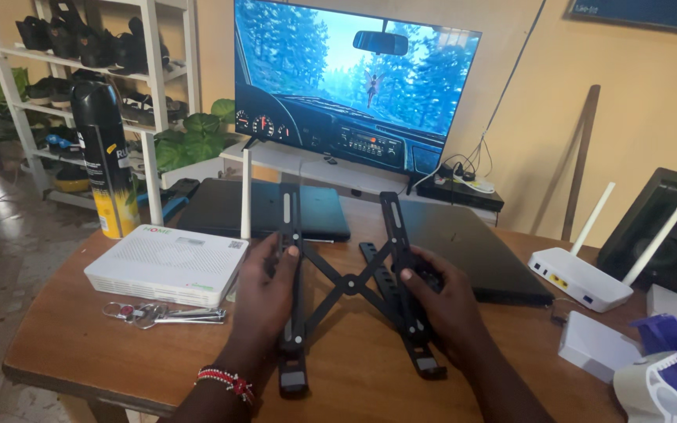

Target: The person assembles a foldable X-frame laptop stand on a wooden desk, unfolding and adjusting its metal arms and tightening its parts by hand. They use a dark cloth to wipe the stand's surfaces and reposition the stand while working.

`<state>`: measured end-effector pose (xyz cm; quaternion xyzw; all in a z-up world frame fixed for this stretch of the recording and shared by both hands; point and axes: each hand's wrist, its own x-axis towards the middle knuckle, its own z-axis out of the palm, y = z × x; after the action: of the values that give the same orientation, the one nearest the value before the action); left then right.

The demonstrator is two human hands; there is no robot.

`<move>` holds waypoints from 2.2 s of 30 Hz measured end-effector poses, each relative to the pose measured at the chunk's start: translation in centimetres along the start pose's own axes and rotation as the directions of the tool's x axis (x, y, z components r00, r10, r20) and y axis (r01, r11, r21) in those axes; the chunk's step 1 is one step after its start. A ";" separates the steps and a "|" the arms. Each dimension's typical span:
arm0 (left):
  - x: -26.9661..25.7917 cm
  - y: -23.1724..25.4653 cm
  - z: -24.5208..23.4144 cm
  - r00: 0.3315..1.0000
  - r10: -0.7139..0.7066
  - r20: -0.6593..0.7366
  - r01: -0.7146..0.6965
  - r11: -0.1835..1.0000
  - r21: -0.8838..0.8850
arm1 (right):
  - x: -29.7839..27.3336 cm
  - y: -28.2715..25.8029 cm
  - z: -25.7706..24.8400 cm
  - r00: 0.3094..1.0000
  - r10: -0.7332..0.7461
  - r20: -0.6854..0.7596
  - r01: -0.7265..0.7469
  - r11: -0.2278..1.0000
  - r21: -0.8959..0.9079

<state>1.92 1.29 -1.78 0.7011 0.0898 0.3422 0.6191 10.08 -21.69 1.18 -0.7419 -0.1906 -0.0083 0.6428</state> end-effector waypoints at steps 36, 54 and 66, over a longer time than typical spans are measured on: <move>1.0 -3.2 1.0 0.994 0.054 0.098 -0.102 0.802 0.588 | 0.5 2.5 -0.5 0.806 -0.284 -0.520 0.011 0.884 -0.467; -0.8 -2.0 1.0 0.999 0.042 0.006 -0.042 0.978 0.203 | -0.2 3.1 1.3 0.958 -0.202 -0.205 0.125 0.933 -0.337; -3.9 1.4 2.0 0.967 -0.030 0.253 -0.125 0.810 0.573 | -1.9 1.5 3.1 0.989 -0.132 -0.066 0.118 0.975 -0.190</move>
<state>-0.27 -2.77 -1.88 0.8967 0.0943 0.2225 0.3708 8.00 -19.39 -1.32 -0.7843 -0.2103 -0.0955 0.5758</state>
